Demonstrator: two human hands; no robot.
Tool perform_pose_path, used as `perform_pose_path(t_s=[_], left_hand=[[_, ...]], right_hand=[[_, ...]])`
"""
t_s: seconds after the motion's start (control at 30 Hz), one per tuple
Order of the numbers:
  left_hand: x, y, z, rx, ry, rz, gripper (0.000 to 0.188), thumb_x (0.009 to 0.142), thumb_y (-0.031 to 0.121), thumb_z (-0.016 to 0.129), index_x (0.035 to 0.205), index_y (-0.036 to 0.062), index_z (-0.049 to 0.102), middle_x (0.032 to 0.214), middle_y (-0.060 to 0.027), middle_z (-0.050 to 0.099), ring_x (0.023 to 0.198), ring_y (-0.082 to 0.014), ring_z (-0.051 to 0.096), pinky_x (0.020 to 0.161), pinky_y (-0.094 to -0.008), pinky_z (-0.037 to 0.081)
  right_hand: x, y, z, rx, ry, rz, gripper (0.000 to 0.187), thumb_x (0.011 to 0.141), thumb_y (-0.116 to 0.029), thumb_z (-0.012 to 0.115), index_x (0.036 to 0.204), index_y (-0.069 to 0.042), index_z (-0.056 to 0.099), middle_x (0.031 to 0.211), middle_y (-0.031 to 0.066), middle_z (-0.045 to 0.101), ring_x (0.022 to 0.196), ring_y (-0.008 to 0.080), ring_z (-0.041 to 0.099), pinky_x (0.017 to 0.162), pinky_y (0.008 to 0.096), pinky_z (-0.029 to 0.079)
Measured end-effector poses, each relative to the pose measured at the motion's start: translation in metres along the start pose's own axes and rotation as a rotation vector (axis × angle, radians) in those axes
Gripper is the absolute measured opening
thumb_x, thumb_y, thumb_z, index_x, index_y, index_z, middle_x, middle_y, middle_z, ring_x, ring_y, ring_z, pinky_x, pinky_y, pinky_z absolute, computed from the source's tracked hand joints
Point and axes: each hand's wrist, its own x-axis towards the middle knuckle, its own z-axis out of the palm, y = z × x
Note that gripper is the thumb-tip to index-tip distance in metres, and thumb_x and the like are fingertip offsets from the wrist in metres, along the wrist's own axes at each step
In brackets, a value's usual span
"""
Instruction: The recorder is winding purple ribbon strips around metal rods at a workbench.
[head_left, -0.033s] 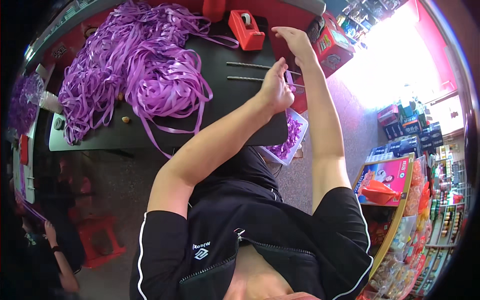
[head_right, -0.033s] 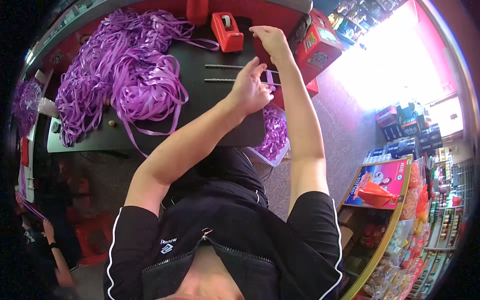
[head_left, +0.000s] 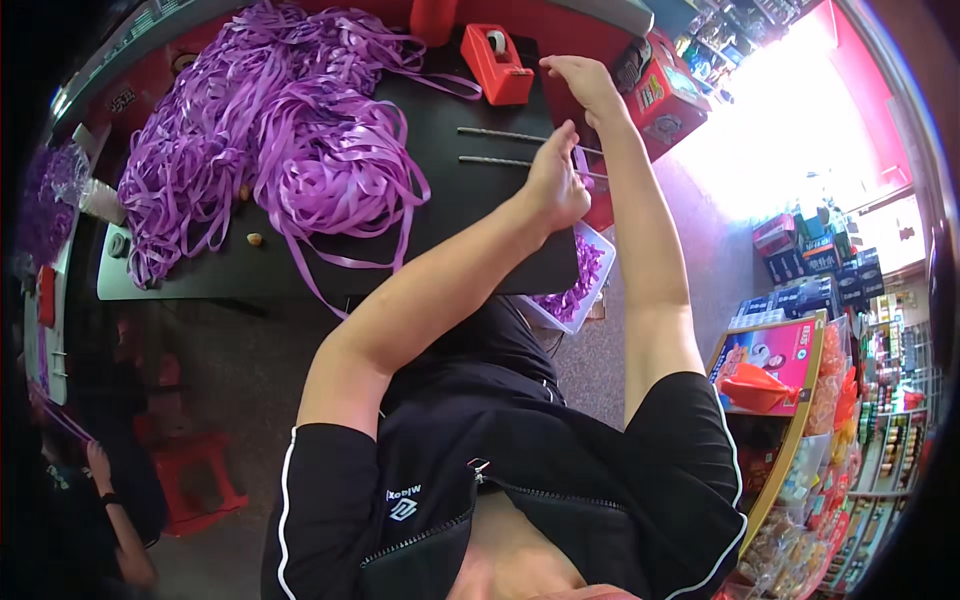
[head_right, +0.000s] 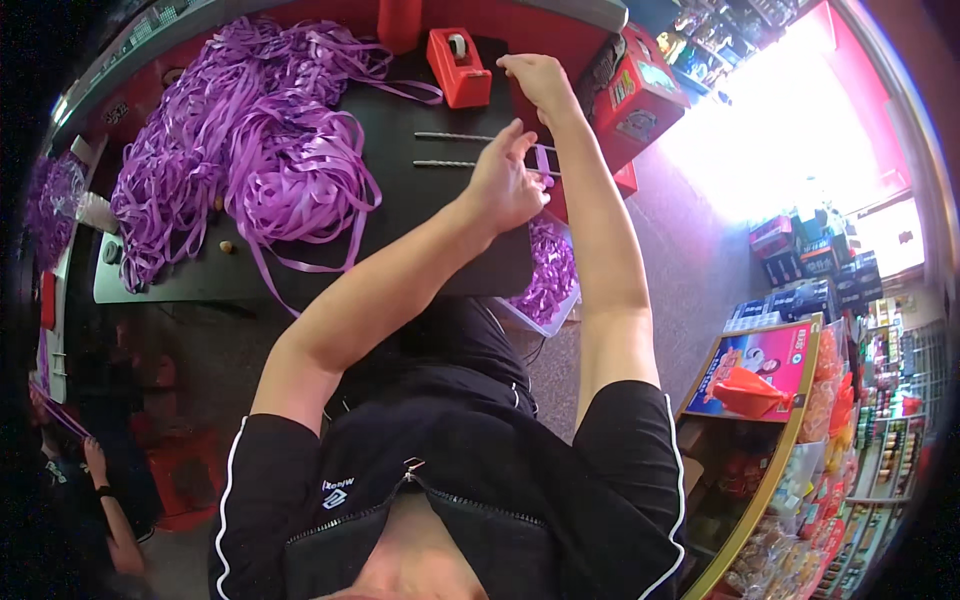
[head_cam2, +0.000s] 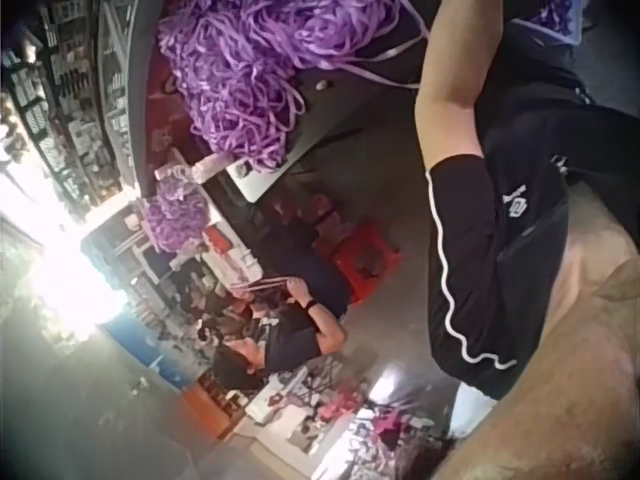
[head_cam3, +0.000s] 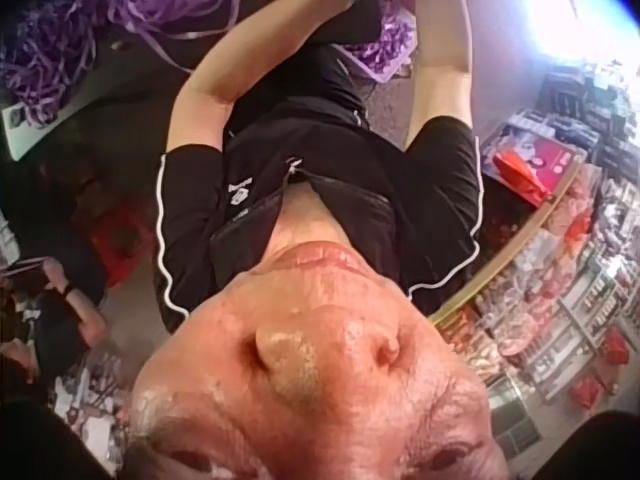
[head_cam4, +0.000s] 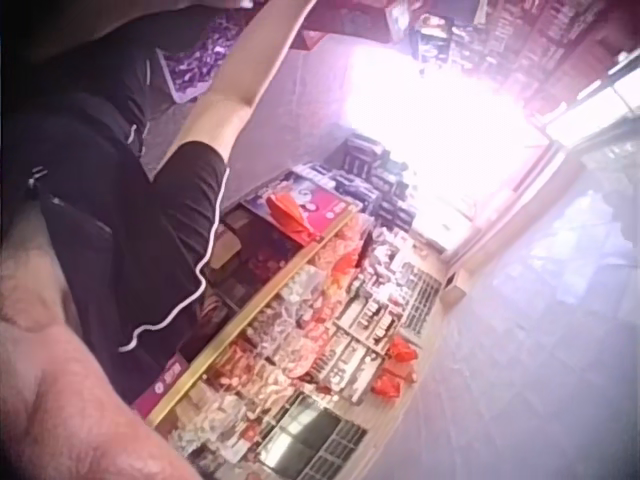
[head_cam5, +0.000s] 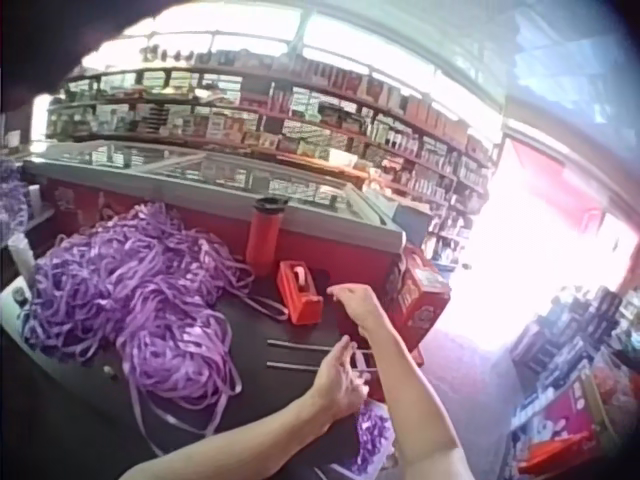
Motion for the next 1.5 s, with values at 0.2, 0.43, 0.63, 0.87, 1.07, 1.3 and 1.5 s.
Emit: perform_pose_path(t_s=[0.2,0.43,0.63,0.87,1.07,1.3,1.5], left_hand=[[-0.022,0.006,0.016,-0.087,-0.118,0.105,0.07,0.088,0.056,0.046,0.144,0.0185,0.024,0.152,-0.0212,0.008,0.14,-0.0367,-0.002,0.111,-0.0492,-0.006],[-0.035,0.01,0.03,-0.217,-0.099,0.083,0.051,0.095,0.044,0.044,0.136,0.0159,0.035,0.144,-0.0108,0.032,0.137,-0.0321,0.022,0.111,-0.0493,0.015],[-0.027,0.009,0.022,-0.188,-0.189,0.117,0.054,0.096,0.045,0.04,0.137,0.0112,0.035,0.143,-0.0146,0.032,0.135,-0.0329,0.025,0.112,-0.0503,0.017],[-0.016,0.004,0.015,-0.14,-0.014,0.069,0.061,0.096,0.049,0.035,0.141,0.0089,0.029,0.15,-0.024,0.013,0.14,-0.0373,0.001,0.113,-0.051,0.007],[-0.015,0.002,0.013,-0.028,0.052,0.028,0.083,0.089,0.058,0.04,0.149,0.0132,0.006,0.15,-0.0273,-0.014,0.14,-0.037,-0.018,0.109,-0.0484,-0.014],[-0.009,0.001,0.008,-0.045,0.018,0.024,0.088,0.087,0.06,0.043,0.15,0.0149,0.002,0.149,-0.028,-0.019,0.139,-0.0376,-0.022,0.108,-0.049,-0.017],[-0.024,0.007,0.025,0.008,0.005,0.063,0.074,0.088,0.058,0.045,0.143,0.0123,0.027,0.145,-0.0241,0.025,0.132,-0.0367,0.028,0.112,-0.0501,0.01]], right_hand=[[0.037,-0.018,0.041,-0.06,-0.133,0.401,0.024,0.078,-0.021,0.067,0.082,0.003,0.071,0.082,0.0093,0.068,0.072,0.0159,0.06,0.069,0.0284,0.046],[0.062,-0.015,0.048,0.125,-0.217,0.425,0.017,0.08,-0.012,0.069,0.079,0.005,0.066,0.07,0.0113,0.066,0.064,0.0186,0.068,0.044,0.019,0.047],[0.066,-0.028,0.045,-0.111,-0.293,0.639,0.018,0.079,-0.023,0.072,0.08,-0.005,0.067,0.069,0.0024,0.066,0.053,0.0004,0.055,0.041,0.0144,0.029],[0.067,-0.018,0.042,-0.042,-0.289,0.665,0.017,0.078,-0.027,0.073,0.072,-0.013,0.066,0.061,-0.0046,0.061,0.043,-0.0011,0.039,0.039,0.0193,0.019],[0.069,-0.02,0.012,0.096,-0.372,0.628,0.016,0.078,-0.023,0.073,0.071,-0.012,0.063,0.062,-0.0051,0.06,0.042,-0.0009,0.041,0.038,0.0145,0.022],[0.021,-0.02,0.009,0.099,-0.318,0.598,0.021,0.078,-0.026,0.073,0.069,-0.01,0.064,0.052,-0.0069,0.051,0.041,0.0026,0.033,0.042,0.0219,0.019],[-0.002,0.0,0.015,0.299,-0.244,0.602,0.019,0.077,-0.023,0.075,0.072,-0.008,0.065,0.06,-0.0039,0.056,0.047,0.0031,0.037,0.044,0.0207,0.021]])
